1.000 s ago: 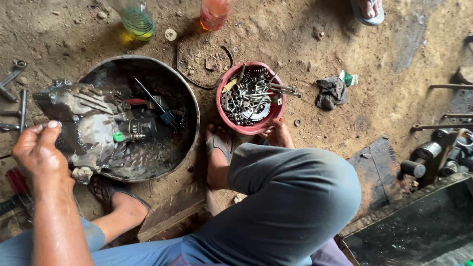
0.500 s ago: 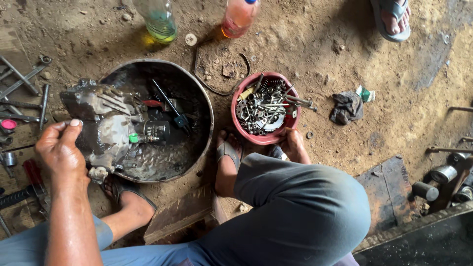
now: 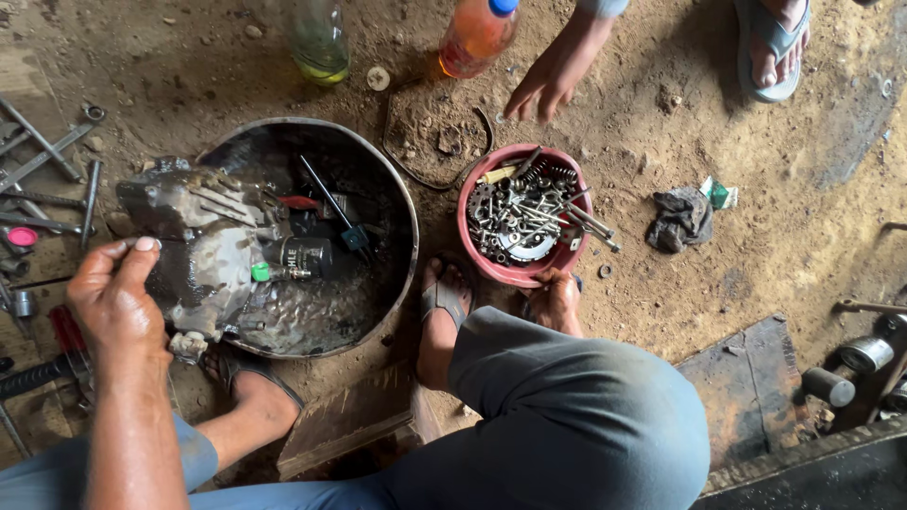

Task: The person sits on the ground and scrubs a metal engine component in a bucket of liquid using a brush. They rotate the part to clean different sides and use a red-handled tool to scrape or pry at specific areas.

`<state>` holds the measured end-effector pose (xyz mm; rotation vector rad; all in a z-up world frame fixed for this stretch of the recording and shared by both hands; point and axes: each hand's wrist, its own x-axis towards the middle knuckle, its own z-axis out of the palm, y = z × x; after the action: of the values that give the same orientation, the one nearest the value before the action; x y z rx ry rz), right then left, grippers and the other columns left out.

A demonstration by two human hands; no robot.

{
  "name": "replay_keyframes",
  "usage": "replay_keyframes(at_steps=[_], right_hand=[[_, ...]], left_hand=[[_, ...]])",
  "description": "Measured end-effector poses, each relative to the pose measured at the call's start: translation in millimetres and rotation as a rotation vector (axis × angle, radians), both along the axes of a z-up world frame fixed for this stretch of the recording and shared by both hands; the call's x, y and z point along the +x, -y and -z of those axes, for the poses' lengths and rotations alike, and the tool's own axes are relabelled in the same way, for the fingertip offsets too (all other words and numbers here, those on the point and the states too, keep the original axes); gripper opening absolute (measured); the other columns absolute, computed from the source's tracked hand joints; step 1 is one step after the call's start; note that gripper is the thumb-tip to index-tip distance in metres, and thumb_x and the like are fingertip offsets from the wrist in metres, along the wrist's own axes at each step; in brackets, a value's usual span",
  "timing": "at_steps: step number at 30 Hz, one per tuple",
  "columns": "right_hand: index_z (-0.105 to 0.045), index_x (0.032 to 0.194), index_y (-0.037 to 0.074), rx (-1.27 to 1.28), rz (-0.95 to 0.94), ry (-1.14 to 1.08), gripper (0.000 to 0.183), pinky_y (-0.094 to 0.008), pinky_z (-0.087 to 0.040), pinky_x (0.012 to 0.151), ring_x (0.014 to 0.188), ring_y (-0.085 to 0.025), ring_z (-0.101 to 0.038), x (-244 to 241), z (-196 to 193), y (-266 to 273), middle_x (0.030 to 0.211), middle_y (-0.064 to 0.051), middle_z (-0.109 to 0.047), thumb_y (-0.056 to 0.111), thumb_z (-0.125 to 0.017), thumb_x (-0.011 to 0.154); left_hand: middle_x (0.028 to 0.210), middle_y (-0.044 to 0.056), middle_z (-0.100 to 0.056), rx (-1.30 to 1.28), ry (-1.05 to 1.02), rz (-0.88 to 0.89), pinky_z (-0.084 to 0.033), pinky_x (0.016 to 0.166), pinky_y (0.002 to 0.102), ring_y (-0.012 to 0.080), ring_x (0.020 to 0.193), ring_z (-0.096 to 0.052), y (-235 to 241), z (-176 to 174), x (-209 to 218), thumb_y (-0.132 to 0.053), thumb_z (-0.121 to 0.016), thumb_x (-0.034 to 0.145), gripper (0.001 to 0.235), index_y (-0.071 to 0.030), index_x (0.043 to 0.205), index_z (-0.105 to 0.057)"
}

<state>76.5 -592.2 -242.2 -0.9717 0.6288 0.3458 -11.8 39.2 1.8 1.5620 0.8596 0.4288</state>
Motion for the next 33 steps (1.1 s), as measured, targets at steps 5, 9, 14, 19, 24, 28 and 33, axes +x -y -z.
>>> replay_keyframes(at_steps=[5,9,14,19,24,28,33], right_hand=[[-0.061,0.108,0.004,0.028,0.044,0.084,0.051,-0.055,-0.055,0.089,0.098,-0.032,-0.068,-17,3,9,0.106,-0.013,-0.070,0.048,-0.070,0.082],[-0.062,0.109,0.006,0.073,0.027,0.160,0.058,-0.056,-0.055,0.092,0.102,-0.032,-0.068,-15,4,-13,0.110,-0.012,-0.071,0.056,-0.074,0.082],[-0.061,0.109,0.006,0.104,0.063,0.128,0.052,-0.057,-0.054,0.095,0.103,-0.032,-0.067,-2,-31,-44,0.108,-0.012,-0.069,0.051,-0.073,0.087],[-0.061,0.107,0.006,0.101,0.091,0.077,0.041,-0.058,-0.054,0.098,0.103,-0.032,-0.066,19,-38,-53,0.105,-0.011,-0.068,0.042,-0.072,0.092],[-0.060,0.106,0.005,0.076,0.085,0.044,0.031,-0.059,-0.054,0.101,0.104,-0.033,-0.064,11,-40,-37,0.102,-0.010,-0.066,0.033,-0.070,0.097],[-0.059,0.105,0.005,0.104,0.097,0.016,0.024,-0.060,-0.054,0.103,0.104,-0.033,-0.063,18,-40,-34,0.100,-0.009,-0.064,0.026,-0.069,0.101],[-0.055,0.119,0.008,-0.111,0.191,-0.310,0.033,-0.052,-0.054,0.103,0.115,-0.038,-0.065,11,-52,-40,0.118,-0.017,-0.061,0.031,-0.059,0.096]], left_hand=[[0.102,0.002,-0.071,0.001,-0.046,-0.002,-0.050,0.087,0.024,0.0092,0.091,-0.062,3,-2,0,-0.007,-0.075,0.100,0.010,-0.002,0.109,-0.071],[0.099,0.000,-0.069,-0.080,0.063,-0.011,-0.051,0.089,0.024,0.0084,0.091,-0.063,0,16,-1,-0.009,-0.076,0.097,0.011,-0.005,0.105,-0.070],[0.095,-0.001,-0.070,-0.042,-0.013,-0.069,-0.051,0.084,0.026,0.0089,0.089,-0.063,1,23,7,-0.015,-0.074,0.090,0.013,-0.007,0.099,-0.070],[0.089,-0.002,-0.068,-0.058,-0.061,-0.080,-0.046,0.081,0.027,0.0086,0.086,-0.058,-2,26,0,-0.018,-0.075,0.091,0.014,-0.005,0.092,-0.069],[0.082,-0.002,-0.062,-0.111,-0.034,-0.043,-0.041,0.077,0.028,0.0097,0.079,-0.052,-4,24,-4,-0.019,-0.076,0.095,0.021,-0.002,0.085,-0.069],[0.080,-0.003,-0.068,-0.143,-0.036,-0.041,-0.044,0.076,0.025,0.0087,0.076,-0.058,4,-2,6,-0.018,-0.072,0.092,0.016,-0.003,0.086,-0.072],[0.078,-0.004,-0.064,-0.167,-0.024,-0.038,-0.043,0.070,0.025,0.0078,0.073,-0.054,13,-16,7,-0.016,-0.072,0.094,0.017,-0.001,0.086,-0.072]])
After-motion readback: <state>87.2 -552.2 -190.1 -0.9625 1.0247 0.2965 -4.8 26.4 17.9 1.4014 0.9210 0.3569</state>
